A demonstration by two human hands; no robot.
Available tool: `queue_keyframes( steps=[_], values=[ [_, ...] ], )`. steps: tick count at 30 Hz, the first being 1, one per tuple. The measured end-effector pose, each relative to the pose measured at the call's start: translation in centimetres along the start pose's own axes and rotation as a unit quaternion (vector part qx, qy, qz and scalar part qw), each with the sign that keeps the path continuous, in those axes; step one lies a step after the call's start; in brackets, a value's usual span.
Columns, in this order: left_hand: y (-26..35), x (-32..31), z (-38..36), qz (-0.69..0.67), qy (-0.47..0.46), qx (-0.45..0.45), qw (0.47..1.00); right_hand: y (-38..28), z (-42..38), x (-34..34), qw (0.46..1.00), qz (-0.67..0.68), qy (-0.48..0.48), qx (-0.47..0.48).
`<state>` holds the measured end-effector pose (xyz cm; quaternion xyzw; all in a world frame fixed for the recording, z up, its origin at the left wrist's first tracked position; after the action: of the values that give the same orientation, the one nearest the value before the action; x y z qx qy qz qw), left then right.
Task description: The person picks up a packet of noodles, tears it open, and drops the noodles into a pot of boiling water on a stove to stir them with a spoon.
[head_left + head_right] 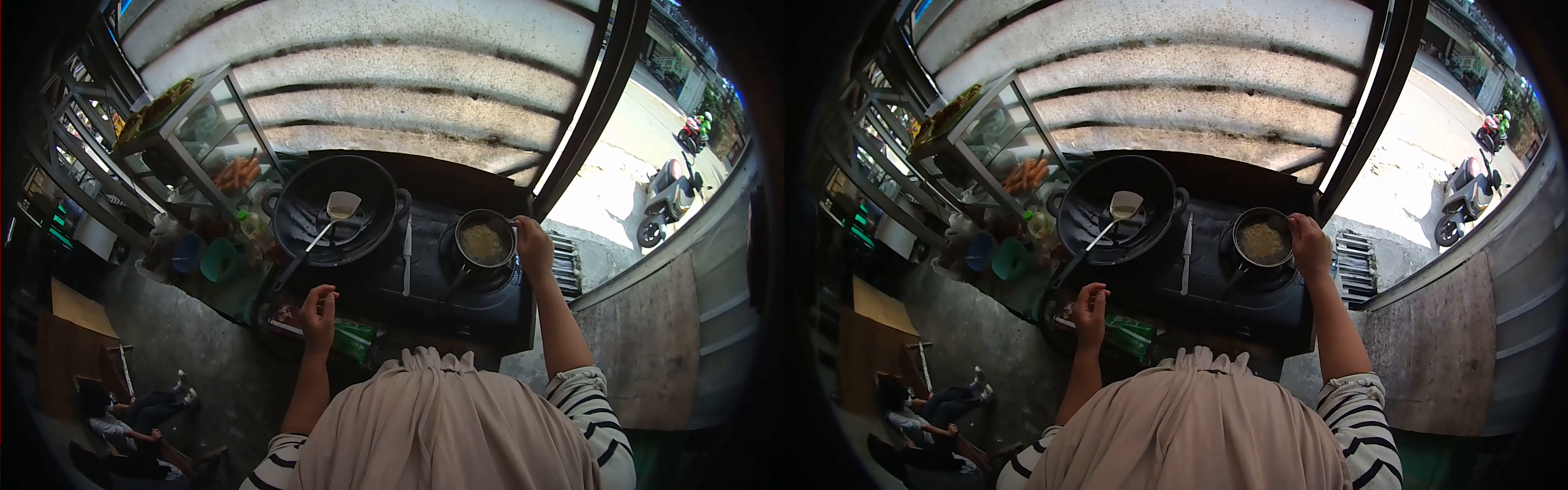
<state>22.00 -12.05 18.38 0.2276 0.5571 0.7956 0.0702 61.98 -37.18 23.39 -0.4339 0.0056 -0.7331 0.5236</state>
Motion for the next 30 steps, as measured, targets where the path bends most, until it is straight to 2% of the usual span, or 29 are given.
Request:
queue_keyframes(
  steps=[2,8,12,14,23,30],
  values=[
    [-0.2,-0.2,0.0,-0.003,-0.003,-0.002,1.0,-0.9,0.7,-0.6,0.997,-0.045,-0.062,0.026],
    [0.1,-0.2,0.0,-0.01,0.0,-0.025,1.0,-1.6,1.5,-3.8,0.975,-0.085,-0.164,0.122],
    [0.1,0.3,-0.2,-0.002,0.003,-0.002,1.0,-1.7,2.5,-4.8,0.966,-0.083,-0.197,0.145],
    [0.0,0.6,-0.4,-0.001,0.01,0.001,1.0,-1.3,3.3,-5.0,0.967,-0.091,-0.215,0.103],
    [-0.2,1.4,-0.9,0.013,0.022,-0.004,1.0,-0.6,4.9,-3.2,0.983,0.029,-0.172,0.057],
    [-0.5,0.7,-0.6,-0.008,0.017,-0.002,1.0,-2.3,3.4,-2.0,0.987,0.02,-0.15,0.058]
  ],
)
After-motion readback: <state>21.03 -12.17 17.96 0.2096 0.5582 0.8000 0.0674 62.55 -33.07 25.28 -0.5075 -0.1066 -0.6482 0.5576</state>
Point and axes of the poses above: each hand's wrist, its own z-axis towards the middle knuckle, its own x-axis out of the back of the hand, y = z × x, the point moved 7 cm from there along z, towards the middle knuckle, and after that the axes turned 1 degree about x, right-handed, at the moved point
